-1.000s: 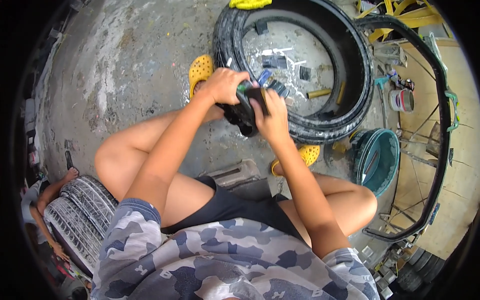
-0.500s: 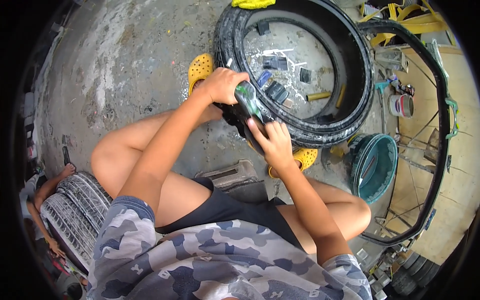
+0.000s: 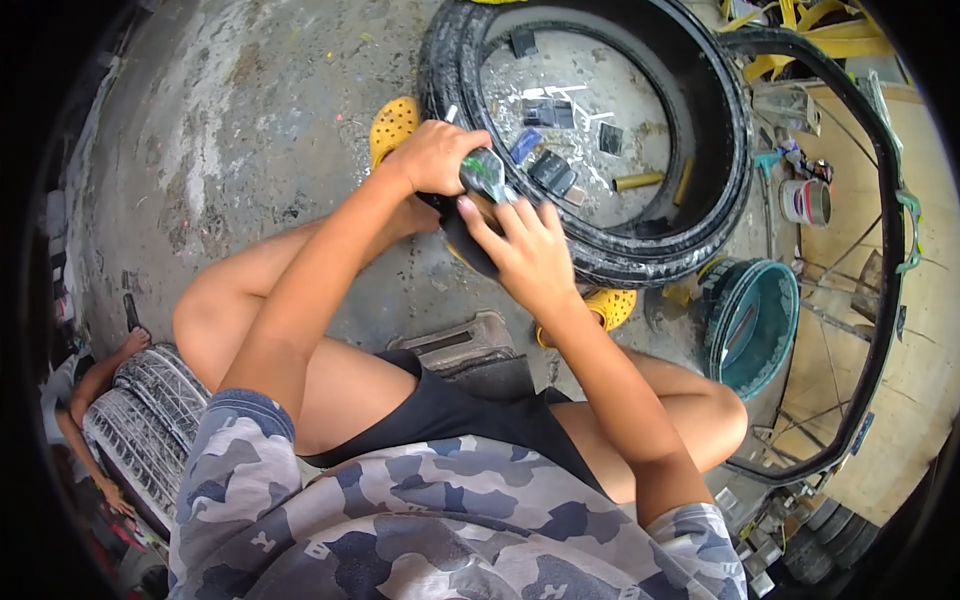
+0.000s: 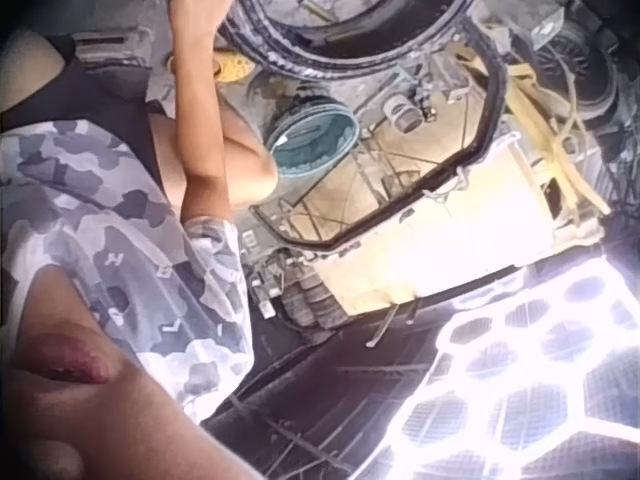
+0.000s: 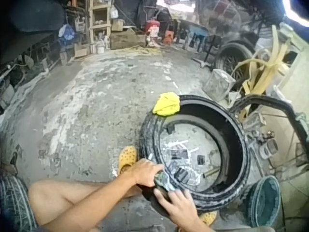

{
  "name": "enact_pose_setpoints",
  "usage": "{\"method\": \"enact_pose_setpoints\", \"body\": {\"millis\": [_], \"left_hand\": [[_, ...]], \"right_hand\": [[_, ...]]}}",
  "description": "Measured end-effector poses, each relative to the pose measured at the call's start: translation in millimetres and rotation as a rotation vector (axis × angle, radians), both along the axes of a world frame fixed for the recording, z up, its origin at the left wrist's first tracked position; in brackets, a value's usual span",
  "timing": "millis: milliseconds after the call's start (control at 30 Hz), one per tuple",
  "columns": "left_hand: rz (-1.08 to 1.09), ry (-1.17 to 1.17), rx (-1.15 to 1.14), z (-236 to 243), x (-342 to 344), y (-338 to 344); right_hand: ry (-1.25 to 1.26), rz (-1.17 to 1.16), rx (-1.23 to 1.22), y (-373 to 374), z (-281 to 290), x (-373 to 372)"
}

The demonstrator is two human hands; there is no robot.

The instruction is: Sanding the inner surface of a tire to prepare it for a patch.

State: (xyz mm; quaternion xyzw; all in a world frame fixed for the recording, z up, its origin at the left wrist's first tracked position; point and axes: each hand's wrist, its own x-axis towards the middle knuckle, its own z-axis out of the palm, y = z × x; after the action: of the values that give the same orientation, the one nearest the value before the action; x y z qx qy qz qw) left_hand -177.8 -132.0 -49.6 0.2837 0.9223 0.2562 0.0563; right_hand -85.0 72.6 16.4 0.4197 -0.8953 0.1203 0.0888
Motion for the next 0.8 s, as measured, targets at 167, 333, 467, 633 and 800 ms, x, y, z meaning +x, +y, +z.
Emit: {"method": "enact_pose_setpoints", "body": {"millis": [167,333,467,633,800], "left_hand": [[-0.022,-0.011,0.053,0.4,-0.7,-1.0],[-0.013,-0.006,0.030,4.1,-1.5,3.2],[0.004,-0.019,0.024,6.2,0.3,-2.7],[-0.008,0.052,0.078,-3.6,-3.4,4.7],[0.006,0.026,0.054,-0.4,3.3,-2.0]], "right_hand": [[-0.023,-0.005,0.011,24.4,-10.4,16.7],[-0.011,0.003,0.098,3.3,5.6,-1.7],[-0.010,-0.017,0.037,-0.4,-0.5,-1.7],[0.081,0.098,0.131,35.0,-9.6,13.0],[0.002,0.005,0.051,-6.6,5.1,0.6]]}}
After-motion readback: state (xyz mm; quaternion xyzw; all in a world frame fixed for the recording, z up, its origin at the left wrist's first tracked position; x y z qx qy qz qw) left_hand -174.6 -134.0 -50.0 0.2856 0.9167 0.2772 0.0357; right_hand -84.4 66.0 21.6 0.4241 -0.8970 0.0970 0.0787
